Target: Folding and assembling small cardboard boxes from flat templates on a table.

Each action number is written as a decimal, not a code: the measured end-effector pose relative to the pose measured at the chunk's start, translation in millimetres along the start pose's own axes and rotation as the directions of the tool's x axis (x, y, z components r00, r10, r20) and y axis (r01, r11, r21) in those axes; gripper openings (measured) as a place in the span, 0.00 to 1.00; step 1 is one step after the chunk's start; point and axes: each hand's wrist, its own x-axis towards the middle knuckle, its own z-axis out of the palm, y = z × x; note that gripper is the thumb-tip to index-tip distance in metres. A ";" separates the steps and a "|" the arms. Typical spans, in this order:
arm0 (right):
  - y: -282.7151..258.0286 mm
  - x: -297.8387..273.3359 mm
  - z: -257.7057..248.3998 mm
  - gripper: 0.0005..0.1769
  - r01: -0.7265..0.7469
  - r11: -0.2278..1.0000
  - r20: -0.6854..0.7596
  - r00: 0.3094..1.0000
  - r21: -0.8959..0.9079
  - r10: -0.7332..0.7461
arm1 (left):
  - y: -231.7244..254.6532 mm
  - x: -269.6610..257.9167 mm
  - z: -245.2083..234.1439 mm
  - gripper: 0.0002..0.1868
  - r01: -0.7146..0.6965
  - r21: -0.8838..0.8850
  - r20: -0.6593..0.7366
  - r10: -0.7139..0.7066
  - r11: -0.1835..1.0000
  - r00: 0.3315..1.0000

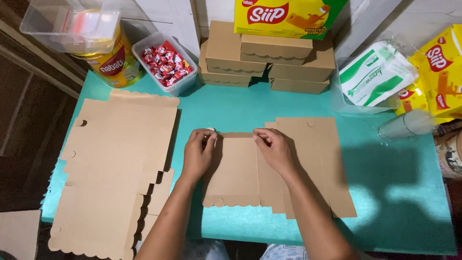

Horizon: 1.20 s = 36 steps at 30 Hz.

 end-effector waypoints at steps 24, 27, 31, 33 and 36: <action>-9.5 -8.4 74.4 0.08 0.650 0.609 0.079 0.710 -0.455 -0.700 | -29.4 -8.3 1.7 0.14 -0.340 0.201 0.049 0.337 0.919 0.940; -8.7 -7.6 94.5 0.07 0.639 0.616 0.097 0.726 -0.461 -0.681 | -26.8 -9.4 -2.2 0.15 -0.369 0.186 0.044 0.367 0.911 0.929; -13.3 -7.7 85.8 0.07 0.648 0.611 0.121 0.725 -0.454 -0.678 | -35.3 -8.4 3.0 0.11 -0.369 0.185 0.005 0.374 0.911 0.927; -20.7 -10.8 71.1 0.07 0.685 0.602 0.160 0.704 -0.410 -0.692 | -38.3 -8.1 4.4 0.08 -0.383 0.155 0.000 0.388 0.911 0.922; -7.8 -13.9 56.3 0.05 0.708 0.549 0.121 0.655 -0.444 -0.746 | -39.9 -8.2 5.5 0.06 -0.402 0.144 -0.020 0.409 0.904 0.912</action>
